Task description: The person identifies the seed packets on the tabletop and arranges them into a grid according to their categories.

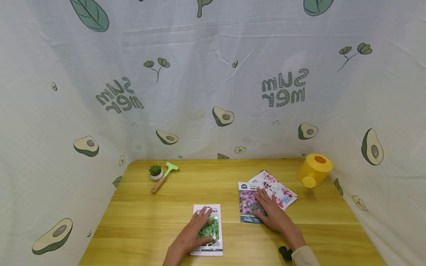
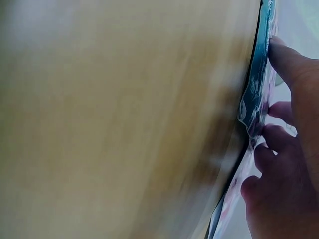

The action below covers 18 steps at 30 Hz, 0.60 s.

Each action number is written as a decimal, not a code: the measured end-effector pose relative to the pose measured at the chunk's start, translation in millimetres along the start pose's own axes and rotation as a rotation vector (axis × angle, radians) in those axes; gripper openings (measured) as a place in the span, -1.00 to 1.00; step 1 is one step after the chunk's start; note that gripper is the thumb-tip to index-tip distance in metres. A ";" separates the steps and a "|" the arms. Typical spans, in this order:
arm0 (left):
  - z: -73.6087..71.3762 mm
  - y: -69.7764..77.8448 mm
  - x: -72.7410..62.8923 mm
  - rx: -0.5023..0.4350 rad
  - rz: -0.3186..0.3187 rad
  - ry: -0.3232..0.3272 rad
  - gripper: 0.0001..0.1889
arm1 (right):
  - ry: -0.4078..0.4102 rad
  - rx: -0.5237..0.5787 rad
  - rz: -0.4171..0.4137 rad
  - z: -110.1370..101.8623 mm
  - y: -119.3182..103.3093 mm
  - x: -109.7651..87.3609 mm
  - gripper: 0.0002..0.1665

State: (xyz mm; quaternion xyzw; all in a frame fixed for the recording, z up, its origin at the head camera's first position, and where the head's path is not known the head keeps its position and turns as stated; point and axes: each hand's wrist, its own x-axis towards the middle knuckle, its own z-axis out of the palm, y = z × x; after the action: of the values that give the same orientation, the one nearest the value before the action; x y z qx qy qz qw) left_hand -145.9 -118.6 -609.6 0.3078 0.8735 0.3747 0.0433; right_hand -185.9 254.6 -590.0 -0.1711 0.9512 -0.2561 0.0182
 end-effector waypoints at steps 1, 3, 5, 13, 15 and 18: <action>0.7 -0.7 -0.1 0.006 0.003 0.003 -0.06 | 0.009 -0.002 -0.008 0.6 0.0 -0.5 -0.06; 0.7 0.3 -0.4 -0.004 -0.003 0.003 -0.05 | 0.023 -0.005 -0.023 1.7 -0.2 -1.6 -0.07; 0.2 0.9 -0.3 -0.009 -0.012 0.004 -0.04 | 0.034 -0.015 -0.035 2.5 -0.6 -2.0 -0.07; 1.6 0.0 0.4 -0.017 -0.021 0.009 -0.05 | 0.024 -0.008 -0.036 3.1 -6.1 -5.7 -0.08; 1.6 0.0 1.2 -0.016 -0.041 0.000 -0.05 | 0.021 -0.013 -0.029 3.4 -7.5 -6.3 -0.09; 1.4 1.4 2.8 -0.008 -0.082 -0.016 -0.05 | 0.022 -0.022 -0.025 4.0 -9.6 -7.4 -0.12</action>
State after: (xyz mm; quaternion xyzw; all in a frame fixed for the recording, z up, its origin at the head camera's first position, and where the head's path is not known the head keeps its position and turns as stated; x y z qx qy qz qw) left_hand -147.0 -115.4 -609.2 0.2746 0.8834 0.3738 0.0667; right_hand -175.5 247.3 -589.1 -0.1804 0.9518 -0.2478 0.0027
